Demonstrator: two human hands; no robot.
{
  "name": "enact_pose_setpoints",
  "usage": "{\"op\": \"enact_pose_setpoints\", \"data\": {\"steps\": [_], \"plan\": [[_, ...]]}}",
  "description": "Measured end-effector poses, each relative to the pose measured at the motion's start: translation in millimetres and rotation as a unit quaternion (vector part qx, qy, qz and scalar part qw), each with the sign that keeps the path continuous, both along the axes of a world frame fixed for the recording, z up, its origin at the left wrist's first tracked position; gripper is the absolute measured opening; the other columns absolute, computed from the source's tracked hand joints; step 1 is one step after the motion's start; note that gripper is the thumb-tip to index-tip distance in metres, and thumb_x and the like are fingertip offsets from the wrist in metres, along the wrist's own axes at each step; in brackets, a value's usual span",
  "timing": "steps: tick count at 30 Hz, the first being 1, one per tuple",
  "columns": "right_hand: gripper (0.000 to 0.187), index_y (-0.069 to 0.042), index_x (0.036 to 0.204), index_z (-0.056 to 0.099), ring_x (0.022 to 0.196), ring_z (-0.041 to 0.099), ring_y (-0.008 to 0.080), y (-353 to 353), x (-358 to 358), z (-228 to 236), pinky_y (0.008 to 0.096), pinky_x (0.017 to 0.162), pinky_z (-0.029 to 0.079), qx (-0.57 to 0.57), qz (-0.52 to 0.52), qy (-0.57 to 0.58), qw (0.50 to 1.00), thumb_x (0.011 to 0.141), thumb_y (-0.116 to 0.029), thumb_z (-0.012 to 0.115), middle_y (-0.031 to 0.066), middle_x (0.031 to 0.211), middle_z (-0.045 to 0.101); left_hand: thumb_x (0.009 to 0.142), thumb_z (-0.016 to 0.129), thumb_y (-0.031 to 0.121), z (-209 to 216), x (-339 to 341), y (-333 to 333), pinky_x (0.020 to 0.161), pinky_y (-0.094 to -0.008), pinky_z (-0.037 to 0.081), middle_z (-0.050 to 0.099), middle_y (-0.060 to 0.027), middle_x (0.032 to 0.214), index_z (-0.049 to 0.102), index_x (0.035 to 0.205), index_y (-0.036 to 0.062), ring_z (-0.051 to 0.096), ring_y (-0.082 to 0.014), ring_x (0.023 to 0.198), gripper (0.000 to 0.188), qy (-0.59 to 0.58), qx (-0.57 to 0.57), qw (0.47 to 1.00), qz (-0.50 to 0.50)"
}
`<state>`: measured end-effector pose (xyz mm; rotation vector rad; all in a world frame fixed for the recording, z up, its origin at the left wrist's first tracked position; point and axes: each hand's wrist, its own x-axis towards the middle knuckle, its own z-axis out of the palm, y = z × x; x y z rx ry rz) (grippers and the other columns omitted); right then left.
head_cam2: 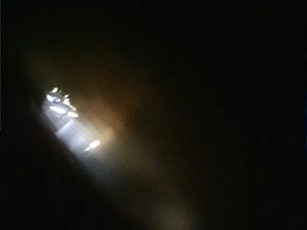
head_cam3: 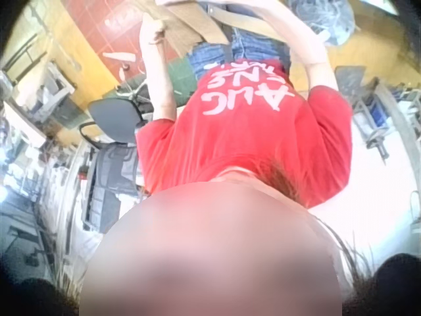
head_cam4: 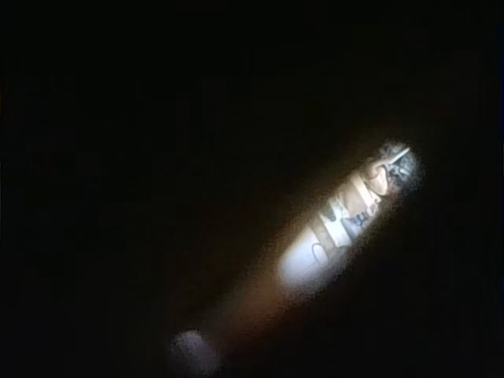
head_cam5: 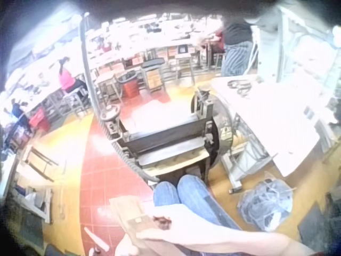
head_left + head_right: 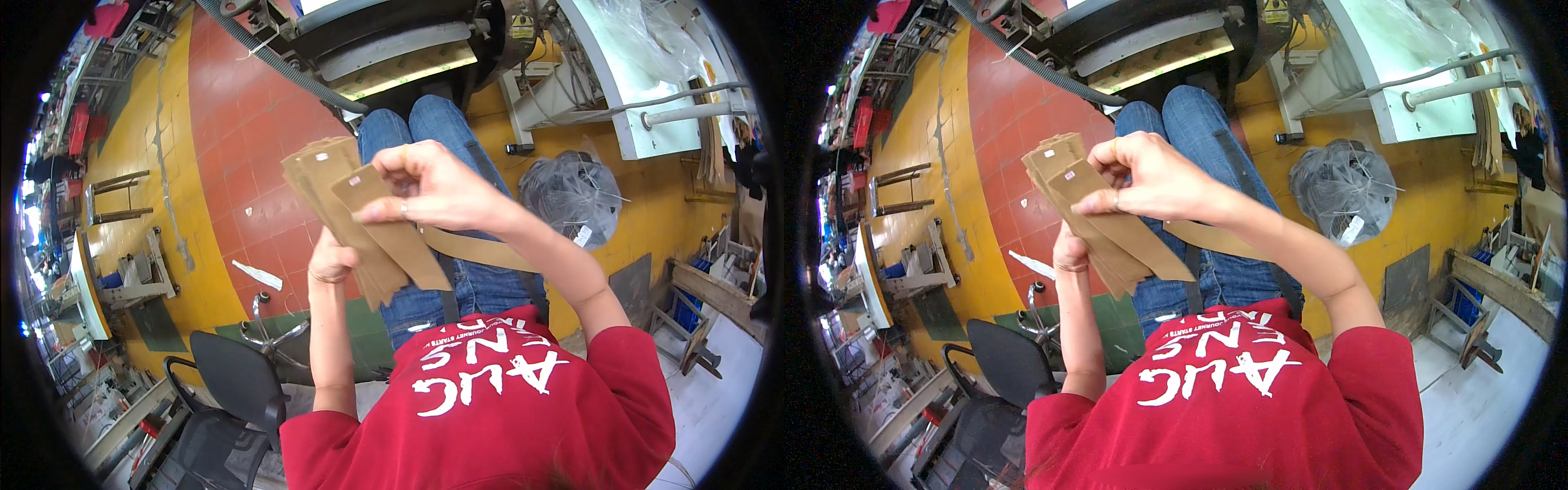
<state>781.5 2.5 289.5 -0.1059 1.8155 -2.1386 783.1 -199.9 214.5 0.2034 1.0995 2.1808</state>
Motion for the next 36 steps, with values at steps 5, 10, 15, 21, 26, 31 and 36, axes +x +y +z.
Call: {"op": "enact_pose_setpoints", "data": {"steps": [5,10,15,21,26,31,36], "plan": [[0.038,-0.002,0.092,0.066,0.078,0.058,0.0178,-4,6,-18,0.0330,0.070,0.047,0.317,-0.174,0.293,0.885,0.074,-0.035,0.076,0.0048,0.079,0.062,0.064,0.075,0.020,0,3,9,0.085,-0.0406,0.050,0.057,-0.0117,0.106,0.042,0.127,0.0020,0.060,-0.0273,0.100,0.073,-0.097,-0.020,0.995,-0.029],[0.054,-0.005,0.118,0.053,0.086,0.058,0.0133,17,8,-61,0.0268,0.071,0.047,-0.034,-0.058,-0.029,0.997,0.076,-0.031,0.075,0.0111,0.096,0.060,0.067,0.068,0.025,-13,22,5,0.070,-0.0378,0.045,0.055,-0.0133,0.095,0.039,0.130,0.0085,0.060,-0.0303,0.094,0.071,-0.148,0.173,0.973,-0.030],[0.052,-0.006,0.116,0.051,0.093,0.062,0.0311,33,55,-102,0.0408,0.080,0.048,0.401,0.191,0.076,0.893,0.074,-0.022,0.075,0.0149,0.098,0.063,0.069,0.077,0.034,-27,32,-4,0.076,-0.0363,0.044,0.054,-0.0094,0.095,0.039,0.130,0.0127,0.057,-0.0261,0.095,0.075,-0.181,0.380,0.907,0.014],[0.027,0.001,0.090,0.063,0.058,0.059,0.0152,42,50,-76,0.0318,0.054,0.043,0.267,0.199,0.000,0.943,0.074,-0.017,0.075,0.0093,0.066,0.062,0.067,0.081,0.035,-23,35,-19,0.080,-0.0396,0.046,0.054,-0.0082,0.102,0.041,0.128,0.0096,0.057,-0.0252,0.095,0.078,-0.115,0.141,0.979,0.090],[0.018,0.001,0.086,0.061,0.064,0.061,0.0078,64,47,15,0.0215,0.061,0.049,-0.004,0.241,-0.023,0.970,0.082,-0.013,0.072,0.0043,0.073,0.065,0.064,0.083,0.029,-1,18,-9,0.083,-0.0410,0.052,0.056,-0.0123,0.109,0.044,0.124,0.0014,0.060,-0.0272,0.098,0.077,-0.048,0.045,0.996,0.066],[0.017,-0.001,0.092,0.055,0.060,0.058,0.0044,32,24,40,0.0197,0.053,0.047,-0.027,-0.030,-0.040,0.998,0.086,-0.010,0.068,0.0005,0.075,0.062,0.061,0.087,0.031,28,17,32,0.093,-0.0406,0.048,0.056,-0.0117,0.118,0.038,0.134,0.0026,0.058,-0.0257,0.108,0.092,0.026,0.004,0.998,-0.051],[0.023,-0.003,0.098,0.054,0.061,0.058,0.0045,42,26,29,0.0192,0.046,0.044,0.080,-0.080,-0.032,0.993,0.084,-0.014,0.070,0.0030,0.081,0.062,0.066,0.082,0.030,32,30,66,0.092,-0.0410,0.049,0.054,-0.0106,0.115,0.038,0.132,0.0029,0.057,-0.0267,0.108,0.083,-0.053,0.061,0.994,-0.078]]}}
